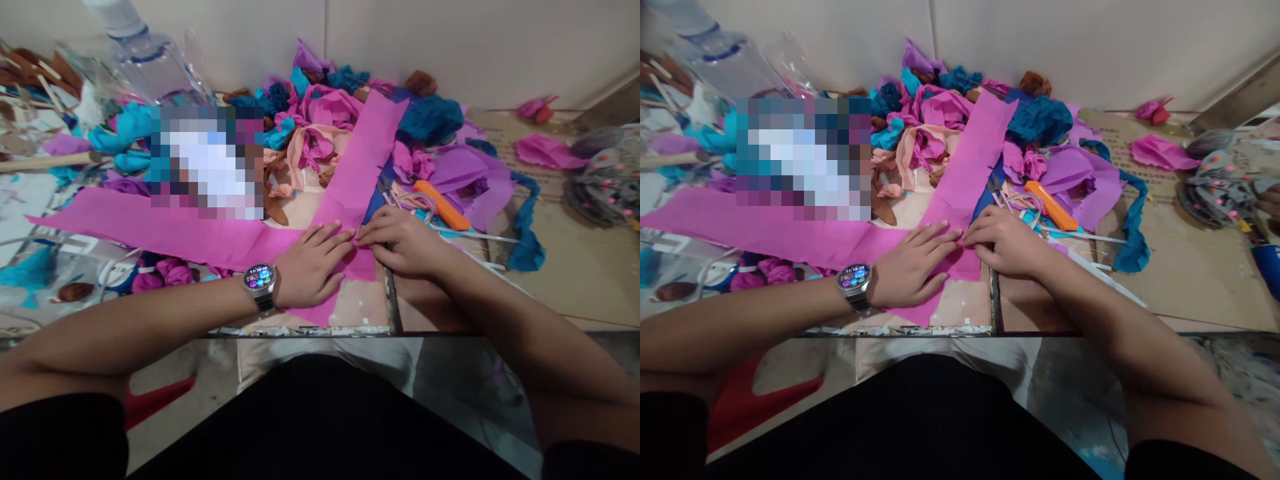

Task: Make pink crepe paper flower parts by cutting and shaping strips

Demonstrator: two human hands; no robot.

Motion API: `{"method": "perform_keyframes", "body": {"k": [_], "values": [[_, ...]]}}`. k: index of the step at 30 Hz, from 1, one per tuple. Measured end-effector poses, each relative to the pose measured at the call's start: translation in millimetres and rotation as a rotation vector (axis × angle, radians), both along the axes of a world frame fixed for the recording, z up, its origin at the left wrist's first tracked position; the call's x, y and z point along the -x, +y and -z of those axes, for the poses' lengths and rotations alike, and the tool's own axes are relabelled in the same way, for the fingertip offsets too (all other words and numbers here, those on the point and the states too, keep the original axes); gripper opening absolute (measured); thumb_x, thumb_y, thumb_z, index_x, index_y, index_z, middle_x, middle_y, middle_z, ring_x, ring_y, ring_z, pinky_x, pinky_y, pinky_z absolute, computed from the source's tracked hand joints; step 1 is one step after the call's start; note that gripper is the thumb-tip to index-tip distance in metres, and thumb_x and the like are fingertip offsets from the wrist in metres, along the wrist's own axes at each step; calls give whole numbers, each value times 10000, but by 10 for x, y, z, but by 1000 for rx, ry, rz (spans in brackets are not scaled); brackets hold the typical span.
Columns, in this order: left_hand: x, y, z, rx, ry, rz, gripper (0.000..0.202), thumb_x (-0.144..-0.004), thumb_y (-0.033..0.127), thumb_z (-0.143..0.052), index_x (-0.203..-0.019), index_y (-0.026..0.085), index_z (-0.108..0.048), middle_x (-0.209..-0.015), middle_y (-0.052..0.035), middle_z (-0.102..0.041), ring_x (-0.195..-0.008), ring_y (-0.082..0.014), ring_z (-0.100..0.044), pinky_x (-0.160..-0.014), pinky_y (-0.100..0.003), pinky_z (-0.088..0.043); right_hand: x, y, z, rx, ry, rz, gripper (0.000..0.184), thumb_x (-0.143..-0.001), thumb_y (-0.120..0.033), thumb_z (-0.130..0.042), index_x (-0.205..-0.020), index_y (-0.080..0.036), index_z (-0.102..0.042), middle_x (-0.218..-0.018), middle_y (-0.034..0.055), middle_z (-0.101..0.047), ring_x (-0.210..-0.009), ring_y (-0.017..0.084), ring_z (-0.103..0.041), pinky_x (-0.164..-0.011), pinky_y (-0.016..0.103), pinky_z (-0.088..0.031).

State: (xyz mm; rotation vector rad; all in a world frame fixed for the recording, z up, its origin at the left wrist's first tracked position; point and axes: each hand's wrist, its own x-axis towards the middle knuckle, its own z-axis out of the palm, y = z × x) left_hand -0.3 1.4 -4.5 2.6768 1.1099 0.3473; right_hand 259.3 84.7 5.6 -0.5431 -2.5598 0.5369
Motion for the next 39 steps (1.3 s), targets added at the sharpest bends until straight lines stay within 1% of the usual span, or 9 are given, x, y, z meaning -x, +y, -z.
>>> {"method": "perform_keyframes", "body": {"k": [3,11,17,21,24,28,32,37,39], "values": [[-2,-2,-1,-1,4,-2,651,-1019,349,-521,-1607,83,-437,-1704,-176,-446,-1617,-398,-337,-1310,-605,-312,5,-9,-22,16,-2,8,333,-886,-75,-629,-1065,-245,-852,-1024,52,-840,-976,275,-670,-886,461,-564],[-7,6,5,-1,36,4,698,-1030,369,-493,-1659,87,-383,-1727,-173,-412,-1625,-407,-318,-1313,-606,-294,3,-10,-20,35,-15,26,314,-885,-88,-624,-1039,-249,-845,-1008,41,-841,-961,270,-672,-877,450,-563],[-2,8,0,4,19,5,692,-1020,361,-512,-1661,129,-392,-1726,-170,-414,-1627,-403,-323,-1306,-615,-300,-4,-13,-33,37,-10,29,280,-872,-101,-624,-973,-246,-840,-960,44,-837,-932,265,-670,-854,443,-558],[-2,8,3,-3,27,7,693,-1022,368,-512,-1658,120,-394,-1732,-162,-406,-1627,-402,-320,-1314,-604,-292,-9,-12,-46,25,-18,14,260,-885,-105,-616,-955,-239,-828,-957,40,-833,-919,255,-677,-865,430,-549],[-2,7,6,-5,37,7,688,-1028,370,-501,-1657,110,-393,-1739,-158,-395,-1627,-404,-317,-1315,-604,-289,-12,-19,-59,10,-30,16,245,-892,-110,-610,-936,-221,-824,-910,56,-818,-886,249,-676,-830,410,-538],[0,6,3,-5,27,6,685,-1023,361,-510,-1656,126,-398,-1735,-162,-401,-1629,-404,-317,-1312,-603,-292,-21,-39,-68,13,-69,47,261,-876,-105,-613,-954,-210,-839,-855,68,-794,-850,240,-672,-768,378,-518],[1,8,2,2,20,5,683,-1023,364,-512,-1657,138,-397,-1732,-160,-407,-1629,-398,-319,-1310,-604,-295,-32,-48,-57,41,-117,44,272,-871,-97,-617,-969,-206,-846,-851,72,-786,-866,238,-677,-767,366,-524],[-3,8,-1,8,36,2,699,-1021,368,-508,-1664,121,-386,-1743,-159,-388,-1629,-407,-310,-1312,-607,-288,-24,-32,-24,33,-67,41,286,-903,-103,-593,-1019,-211,-831,-863,73,-780,-854,235,-673,-762,365,-525],[-3,7,-4,12,41,0,714,-1023,364,-504,-1678,119,-359,-1743,-162,-388,-1630,-407,-308,-1313,-607,-285,-11,-27,-14,17,-31,36,289,-922,-113,-583,-1055,-213,-820,-892,77,-780,-866,242,-675,-801,388,-530]]}}
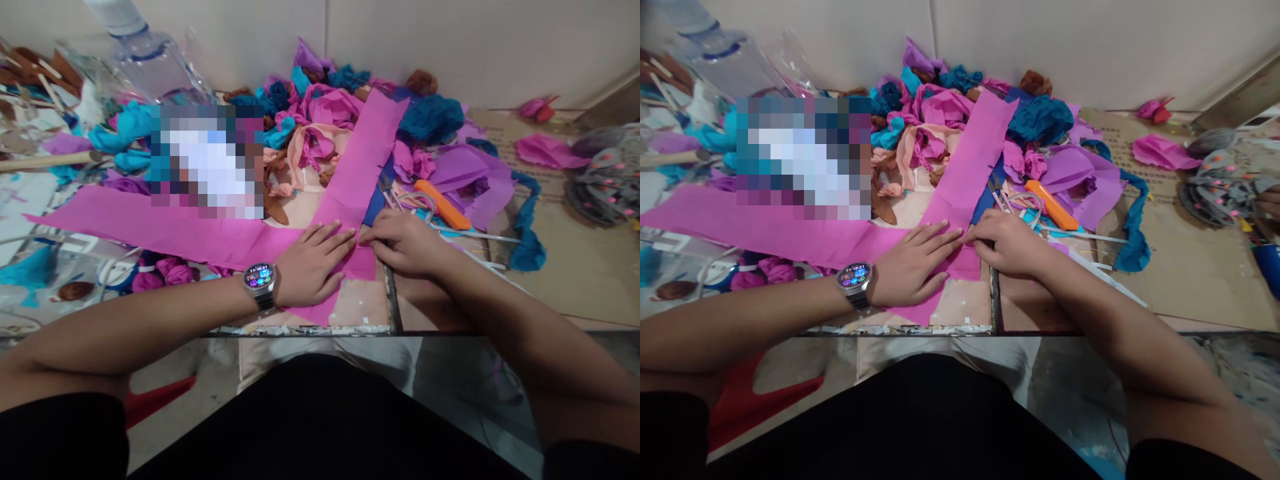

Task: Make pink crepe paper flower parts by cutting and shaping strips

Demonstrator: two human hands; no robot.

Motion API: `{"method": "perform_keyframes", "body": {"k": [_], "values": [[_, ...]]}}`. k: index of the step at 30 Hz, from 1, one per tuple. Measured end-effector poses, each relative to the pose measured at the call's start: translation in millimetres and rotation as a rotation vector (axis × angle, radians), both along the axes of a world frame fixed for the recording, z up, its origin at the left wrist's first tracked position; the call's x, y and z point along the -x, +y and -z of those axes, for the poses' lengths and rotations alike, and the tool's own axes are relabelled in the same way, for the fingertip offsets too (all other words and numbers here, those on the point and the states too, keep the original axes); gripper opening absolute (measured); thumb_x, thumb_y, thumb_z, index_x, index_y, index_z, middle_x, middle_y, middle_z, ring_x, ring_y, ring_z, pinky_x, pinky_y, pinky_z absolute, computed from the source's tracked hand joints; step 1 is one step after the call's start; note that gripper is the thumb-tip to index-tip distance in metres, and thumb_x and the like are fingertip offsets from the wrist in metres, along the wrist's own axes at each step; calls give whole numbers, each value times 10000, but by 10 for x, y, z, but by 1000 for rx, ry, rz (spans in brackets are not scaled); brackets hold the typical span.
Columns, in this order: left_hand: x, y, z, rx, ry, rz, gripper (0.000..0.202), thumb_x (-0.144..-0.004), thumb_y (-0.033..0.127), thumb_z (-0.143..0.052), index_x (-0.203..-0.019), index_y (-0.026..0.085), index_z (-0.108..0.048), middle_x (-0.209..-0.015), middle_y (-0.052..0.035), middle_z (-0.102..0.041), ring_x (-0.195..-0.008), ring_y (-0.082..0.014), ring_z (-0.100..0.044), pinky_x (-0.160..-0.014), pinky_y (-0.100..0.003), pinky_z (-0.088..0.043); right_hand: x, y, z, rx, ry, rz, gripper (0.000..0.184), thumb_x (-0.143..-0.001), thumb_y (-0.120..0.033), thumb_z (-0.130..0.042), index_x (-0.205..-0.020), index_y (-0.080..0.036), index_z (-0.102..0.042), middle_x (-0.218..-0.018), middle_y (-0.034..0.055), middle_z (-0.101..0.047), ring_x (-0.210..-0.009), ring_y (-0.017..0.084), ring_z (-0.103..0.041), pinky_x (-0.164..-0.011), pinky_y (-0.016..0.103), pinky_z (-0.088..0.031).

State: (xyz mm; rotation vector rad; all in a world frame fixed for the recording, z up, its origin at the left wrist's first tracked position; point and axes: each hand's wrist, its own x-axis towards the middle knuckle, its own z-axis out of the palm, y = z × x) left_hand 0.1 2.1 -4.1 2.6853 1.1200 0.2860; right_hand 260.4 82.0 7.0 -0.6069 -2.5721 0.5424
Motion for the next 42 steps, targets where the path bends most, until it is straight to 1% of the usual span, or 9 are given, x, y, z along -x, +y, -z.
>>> {"method": "perform_keyframes", "body": {"k": [5,13,19,21,25,28,31,37,42], "values": [[0,-1,-2,1,5,0,734,-1026,363,-502,-1695,116,-326,-1736,-164,-399,-1625,-409,-315,-1311,-609,-287,21,-3,7,18,12,-1,320,-924,-103,-576,-1113,-228,-803,-1014,78,-801,-972,263,-683,-903,431,-535],[-6,-1,-6,-10,16,0,722,-1024,362,-507,-1682,108,-352,-1741,-160,-391,-1624,-410,-316,-1311,-603,-291,-8,3,10,30,-6,43,291,-903,-116,-595,-1035,-211,-837,-876,77,-746,-872,229,-656,-797,361,-511],[3,0,11,-37,10,9,674,-1035,362,-493,-1645,89,-410,-1735,-164,-401,-1618,-407,-330,-1308,-598,-305,-2,-25,-22,55,-11,129,296,-959,-163,-592,-1145,-183,-822,-936,105,-718,-857,232,-666,-797,371,-514],[6,1,16,-38,12,10,675,-1038,369,-493,-1645,85,-410,-1734,-164,-404,-1618,-408,-331,-1310,-595,-305,7,-28,-30,69,30,138,328,-960,-134,-577,-1198,-181,-798,-930,96,-742,-895,242,-676,-826,378,-516],[5,1,21,-46,1,7,688,-1030,372,-516,-1647,88,-408,-1707,-174,-443,-1614,-411,-339,-1303,-602,-316,15,-21,-17,105,36,77,505,-880,-20,-522,-1292,-209,-747,-925,57,-774,-955,250,-672,-875,388,-516],[5,2,18,-47,7,12,672,-1033,368,-514,-1634,79,-428,-1692,-177,-462,-1609,-417,-344,-1300,-604,-320,9,-17,1,123,10,70,540,-850,-6,-519,-1298,-210,-742,-932,59,-769,-963,258,-659,-879,393,-514],[7,3,20,-51,7,14,665,-1036,365,-514,-1629,76,-432,-1701,-176,-449,-1604,-420,-350,-1298,-609,-325,2,-15,12,120,-8,78,523,-851,-15,-523,-1284,-199,-751,-918,69,-753,-949,262,-652,-882,397,-505],[9,4,31,-49,-13,10,667,-1026,360,-535,-1627,88,-435,-1704,-185,-443,-1602,-421,-358,-1291,-622,-333,0,-25,21,97,-56,130,396,-940,-107,-532,-1245,-169,-777,-969,114,-735,-936,269,-667,-851,392,-508],[9,3,24,-52,-12,13,663,-1024,352,-537,-1624,88,-441,-1713,-186,-428,-1606,-423,-354,-1287,-627,-337,1,-30,12,77,-63,126,379,-962,-133,-521,-1234,-160,-783,-978,119,-730,-918,258,-671,-828,380,-503]]}}
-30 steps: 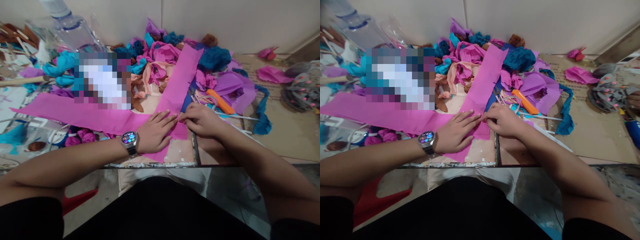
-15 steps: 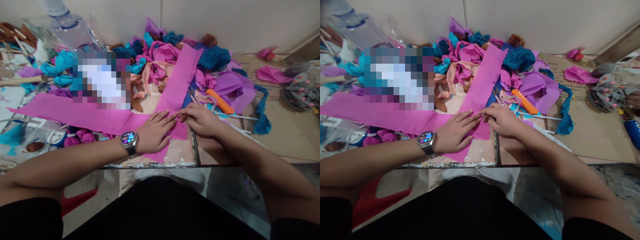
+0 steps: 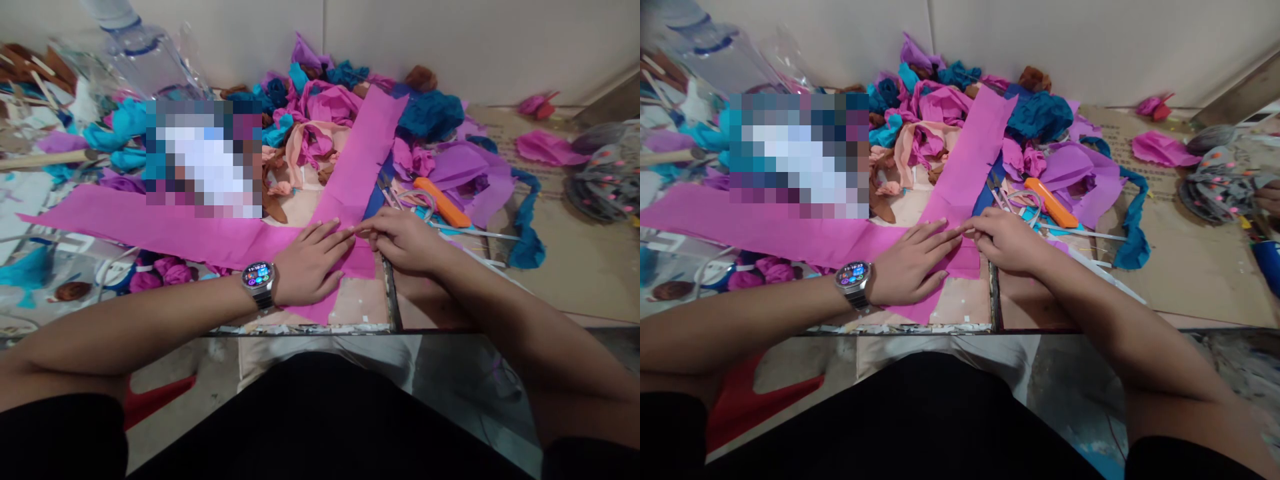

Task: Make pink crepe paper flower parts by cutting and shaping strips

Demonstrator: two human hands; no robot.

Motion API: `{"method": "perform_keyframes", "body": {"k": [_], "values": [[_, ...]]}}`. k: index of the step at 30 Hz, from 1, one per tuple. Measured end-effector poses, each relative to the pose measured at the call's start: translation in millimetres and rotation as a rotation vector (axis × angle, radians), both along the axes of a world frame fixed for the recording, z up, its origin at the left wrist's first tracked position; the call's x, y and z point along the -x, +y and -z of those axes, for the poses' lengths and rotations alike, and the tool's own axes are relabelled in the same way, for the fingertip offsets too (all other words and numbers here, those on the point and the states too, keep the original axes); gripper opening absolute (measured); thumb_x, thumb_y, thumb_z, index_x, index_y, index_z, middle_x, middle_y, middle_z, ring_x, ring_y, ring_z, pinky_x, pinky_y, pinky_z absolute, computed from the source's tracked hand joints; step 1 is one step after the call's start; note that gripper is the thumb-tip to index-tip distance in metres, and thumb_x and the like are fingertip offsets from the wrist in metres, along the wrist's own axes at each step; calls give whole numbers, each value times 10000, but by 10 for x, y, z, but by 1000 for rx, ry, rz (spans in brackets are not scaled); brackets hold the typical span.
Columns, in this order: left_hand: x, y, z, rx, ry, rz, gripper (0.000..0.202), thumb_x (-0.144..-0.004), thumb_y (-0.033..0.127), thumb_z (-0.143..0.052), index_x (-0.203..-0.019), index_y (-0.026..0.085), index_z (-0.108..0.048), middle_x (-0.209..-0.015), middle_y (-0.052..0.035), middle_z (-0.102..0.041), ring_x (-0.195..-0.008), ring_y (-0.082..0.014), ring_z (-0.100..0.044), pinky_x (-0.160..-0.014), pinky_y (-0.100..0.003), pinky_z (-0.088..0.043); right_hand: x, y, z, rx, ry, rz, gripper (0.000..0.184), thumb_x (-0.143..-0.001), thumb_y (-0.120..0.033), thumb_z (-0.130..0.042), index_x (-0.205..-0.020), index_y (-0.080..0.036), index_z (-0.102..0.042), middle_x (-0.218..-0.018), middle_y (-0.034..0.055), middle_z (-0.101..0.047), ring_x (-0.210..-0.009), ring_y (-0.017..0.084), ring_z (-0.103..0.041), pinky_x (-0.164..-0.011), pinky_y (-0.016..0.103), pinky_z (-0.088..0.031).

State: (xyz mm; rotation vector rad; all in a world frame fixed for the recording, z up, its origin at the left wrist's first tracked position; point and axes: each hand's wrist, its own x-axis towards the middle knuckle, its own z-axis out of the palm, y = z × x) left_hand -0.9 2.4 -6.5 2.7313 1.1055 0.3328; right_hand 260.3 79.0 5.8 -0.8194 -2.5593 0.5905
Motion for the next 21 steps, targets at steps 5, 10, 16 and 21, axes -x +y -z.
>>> {"method": "perform_keyframes", "body": {"k": [5,10,16,21], "values": [[6,-1,3,0,-4,-1,658,-1031,355,-523,-1626,87,-438,-1723,-178,-417,-1616,-418,-340,-1296,-616,-330,12,14,-14,-1,63,-48,435,-896,-53,-524,-1228,-190,-769,-911,72,-761,-898,247,-672,-839,379,-505],[9,0,13,-4,2,0,659,-1026,358,-529,-1621,87,-447,-1716,-182,-426,-1616,-422,-339,-1293,-624,-334,18,2,-25,17,12,-46,446,-899,-53,-515,-1245,-171,-771,-940,95,-758,-940,263,-672,-856,392,-518],[9,3,11,10,-3,-5,656,-1026,362,-529,-1626,108,-447,-1706,-176,-443,-1622,-407,-336,-1307,-617,-323,11,-20,-50,26,-70,-2,397,-958,-124,-519,-1236,-173,-798,-987,129,-721,-952,263,-669,-858,386,-514],[16,-1,27,18,-36,-7,686,-1011,339,-552,-1640,104,-409,-1717,-184,-422,-1627,-401,-326,-1311,-613,-323,5,-19,-55,29,-70,-12,395,-952,-111,-518,-1217,-178,-804,-993,127,-718,-943,253,-668,-866,379,-516]]}}
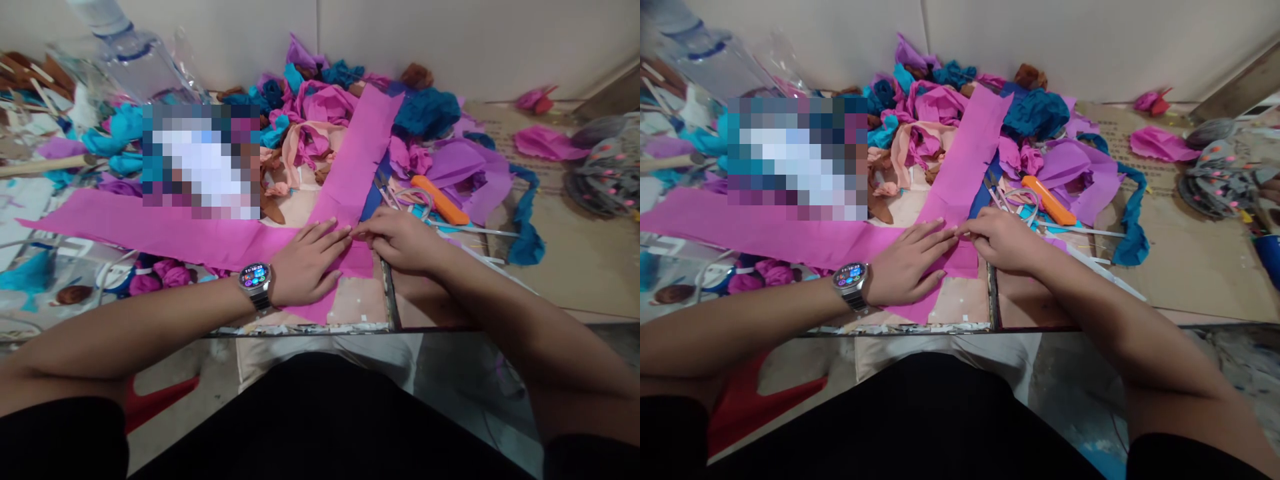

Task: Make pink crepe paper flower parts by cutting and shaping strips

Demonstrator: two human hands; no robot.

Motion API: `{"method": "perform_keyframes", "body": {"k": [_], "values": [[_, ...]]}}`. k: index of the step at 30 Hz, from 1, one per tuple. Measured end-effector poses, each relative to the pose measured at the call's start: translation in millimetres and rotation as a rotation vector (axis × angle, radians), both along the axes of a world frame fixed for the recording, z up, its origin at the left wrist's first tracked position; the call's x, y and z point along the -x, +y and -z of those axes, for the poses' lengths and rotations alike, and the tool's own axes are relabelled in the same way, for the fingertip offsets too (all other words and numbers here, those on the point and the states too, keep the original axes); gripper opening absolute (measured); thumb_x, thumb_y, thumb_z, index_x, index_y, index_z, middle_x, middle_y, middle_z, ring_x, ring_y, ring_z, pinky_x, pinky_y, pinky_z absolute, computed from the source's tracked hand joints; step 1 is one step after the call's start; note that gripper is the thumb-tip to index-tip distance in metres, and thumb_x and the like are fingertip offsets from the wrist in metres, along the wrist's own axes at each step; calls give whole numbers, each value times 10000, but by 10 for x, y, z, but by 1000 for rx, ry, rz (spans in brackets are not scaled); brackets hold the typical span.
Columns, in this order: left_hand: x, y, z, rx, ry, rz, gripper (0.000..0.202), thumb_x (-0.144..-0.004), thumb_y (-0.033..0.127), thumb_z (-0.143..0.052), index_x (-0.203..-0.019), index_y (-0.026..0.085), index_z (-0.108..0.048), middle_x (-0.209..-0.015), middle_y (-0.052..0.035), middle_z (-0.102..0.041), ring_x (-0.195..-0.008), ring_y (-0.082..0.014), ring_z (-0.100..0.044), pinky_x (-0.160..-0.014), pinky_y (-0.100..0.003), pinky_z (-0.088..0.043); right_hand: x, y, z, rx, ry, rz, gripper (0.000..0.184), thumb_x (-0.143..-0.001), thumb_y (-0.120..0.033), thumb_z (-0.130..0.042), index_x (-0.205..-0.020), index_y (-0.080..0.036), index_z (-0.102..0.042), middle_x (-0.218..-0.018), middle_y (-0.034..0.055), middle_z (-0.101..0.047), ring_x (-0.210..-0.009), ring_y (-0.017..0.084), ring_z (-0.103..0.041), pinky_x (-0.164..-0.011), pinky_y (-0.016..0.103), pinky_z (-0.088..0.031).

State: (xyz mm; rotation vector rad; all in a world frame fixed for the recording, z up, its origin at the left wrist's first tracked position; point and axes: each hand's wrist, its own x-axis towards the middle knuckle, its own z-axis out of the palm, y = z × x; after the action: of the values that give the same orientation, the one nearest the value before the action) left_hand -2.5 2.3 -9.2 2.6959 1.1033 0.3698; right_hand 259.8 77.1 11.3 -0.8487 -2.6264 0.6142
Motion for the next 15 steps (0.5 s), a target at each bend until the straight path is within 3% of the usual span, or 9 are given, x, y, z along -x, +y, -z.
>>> {"method": "perform_keyframes", "body": {"k": [4,8,15], "values": [[14,-2,14,1,-98,-2,707,-983,319,-595,-1620,97,-383,-1711,-225,-405,-1615,-392,-350,-1298,-619,-351,3,9,20,-21,39,-6,388,-953,-109,-529,-1221,-201,-794,-968,106,-746,-943,255,-670,-856,385,-517],[24,-1,5,-27,-155,29,424,-970,279,-612,-1371,145,-580,-1625,-218,-493,-1559,-390,-421,-1250,-615,-414,17,29,38,-69,115,-7,365,-970,-119,-525,-1217,-211,-777,-995,92,-793,-946,267,-670,-857,411,-505],[2,-7,-11,-73,-193,37,199,-1002,222,-590,-1184,169,-651,-1327,-165,-665,-1420,-324,-547,-1150,-530,-503,35,47,53,-120,39,3,222,-1000,-259,-621,-1150,-179,-764,-994,114,-753,-967,293,-641,-900,444,-463]]}}
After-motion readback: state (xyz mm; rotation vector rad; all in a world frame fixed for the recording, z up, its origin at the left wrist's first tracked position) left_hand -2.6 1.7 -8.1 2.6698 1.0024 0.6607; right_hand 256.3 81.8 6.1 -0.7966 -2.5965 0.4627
